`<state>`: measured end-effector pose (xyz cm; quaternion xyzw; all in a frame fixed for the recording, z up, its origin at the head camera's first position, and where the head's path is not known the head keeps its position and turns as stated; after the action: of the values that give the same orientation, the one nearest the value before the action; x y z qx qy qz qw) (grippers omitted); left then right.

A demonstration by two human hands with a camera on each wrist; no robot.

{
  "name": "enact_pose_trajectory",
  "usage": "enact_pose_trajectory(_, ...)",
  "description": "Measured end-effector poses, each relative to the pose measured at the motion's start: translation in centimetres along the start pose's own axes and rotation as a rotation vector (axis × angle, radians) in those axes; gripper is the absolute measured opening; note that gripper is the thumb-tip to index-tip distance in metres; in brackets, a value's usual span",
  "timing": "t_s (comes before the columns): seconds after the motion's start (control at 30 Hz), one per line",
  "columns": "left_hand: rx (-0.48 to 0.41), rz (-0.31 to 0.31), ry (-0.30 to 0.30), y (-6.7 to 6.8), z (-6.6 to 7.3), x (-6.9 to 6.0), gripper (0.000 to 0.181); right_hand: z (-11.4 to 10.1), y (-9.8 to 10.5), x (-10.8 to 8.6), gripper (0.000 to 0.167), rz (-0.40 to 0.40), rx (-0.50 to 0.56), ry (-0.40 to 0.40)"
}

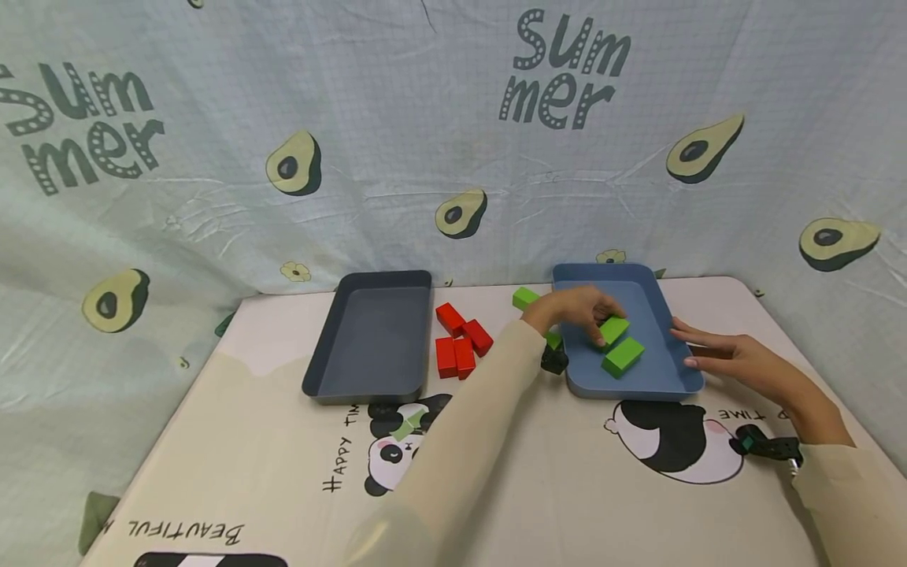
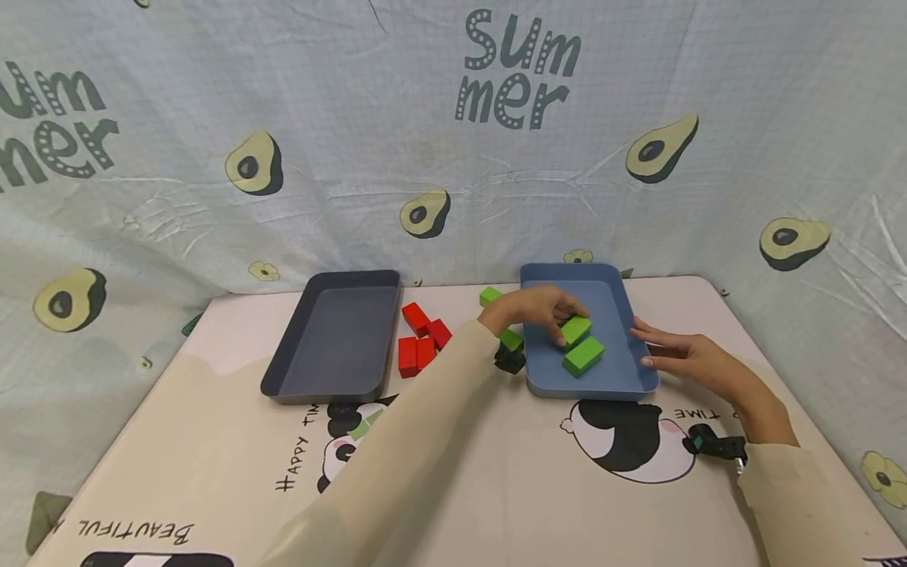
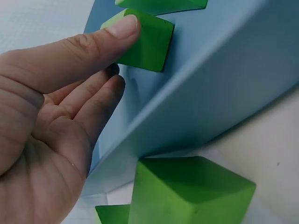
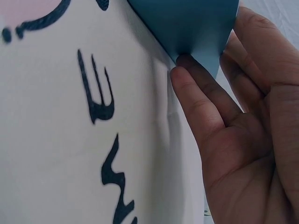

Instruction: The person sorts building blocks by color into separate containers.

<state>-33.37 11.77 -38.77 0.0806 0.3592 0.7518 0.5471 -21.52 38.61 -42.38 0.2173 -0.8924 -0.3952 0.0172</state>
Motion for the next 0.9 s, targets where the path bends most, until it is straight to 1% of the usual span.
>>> enact_pose_trajectory(0.1,0.03,-0.02,0.004,0.1,0.1,-0.2,0.067,0.0,0.0,0.1,0.06,0.002,-0.009,0.0)
enact_pose_trajectory(0.17,0.025,-0.041,0.012,0.2,0.1,-0.5,0.07,0.0,0.0,0.2,0.059,0.003,-0.024,0.001)
enact_pose_trajectory(0.27,0.025,-0.068,0.024,0.4,0.2,-1.1,0.075,0.0,-0.1,0.3,0.059,0.0,-0.022,-0.001)
enact_pose_trajectory(0.33,0.051,-0.064,0.032,0.7,0.2,-1.8,0.076,0.0,-0.1,0.2,0.06,-0.001,-0.018,-0.009)
enact_pose_trajectory(0.4,0.112,-0.031,0.041,1.1,0.4,-2.5,0.075,0.0,0.0,0.1,0.061,-0.001,-0.007,-0.017)
enact_pose_trajectory(0.53,0.206,0.064,0.049,1.7,0.8,-4.3,0.067,0.0,0.1,-0.1,0.06,0.013,-0.004,-0.005)
enact_pose_trajectory(0.63,0.191,0.12,0.031,1.7,0.9,-5.8,0.06,0.1,0.0,-0.1,0.06,0.021,-0.008,0.002)
enact_pose_trajectory(0.7,0.167,0.157,0.029,1.5,0.9,-6.8,0.056,0.1,-0.1,-0.1,0.061,0.022,-0.003,-0.001)
enact_pose_trajectory(0.8,0.143,0.225,0.046,1.0,0.8,-8.2,0.049,0.1,-0.1,-0.1,0.061,0.017,0.008,-0.005)
enact_pose_trajectory(0.9,0.132,0.31,0.067,0.2,0.6,-9.5,0.044,0.3,-0.1,-0.1,0.061,0.015,0.003,-0.007)
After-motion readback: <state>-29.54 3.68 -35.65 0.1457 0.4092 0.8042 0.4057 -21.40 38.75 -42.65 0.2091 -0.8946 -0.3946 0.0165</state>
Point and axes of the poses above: each hand's wrist, its own x-axis towards the middle knuckle, its own y-axis out of the back of the hand, z = x × y, the point moved 2 cm from there along x, towards the middle knuckle, and after that the axes turned 7 degrees about -z, right-handed, at the moved point
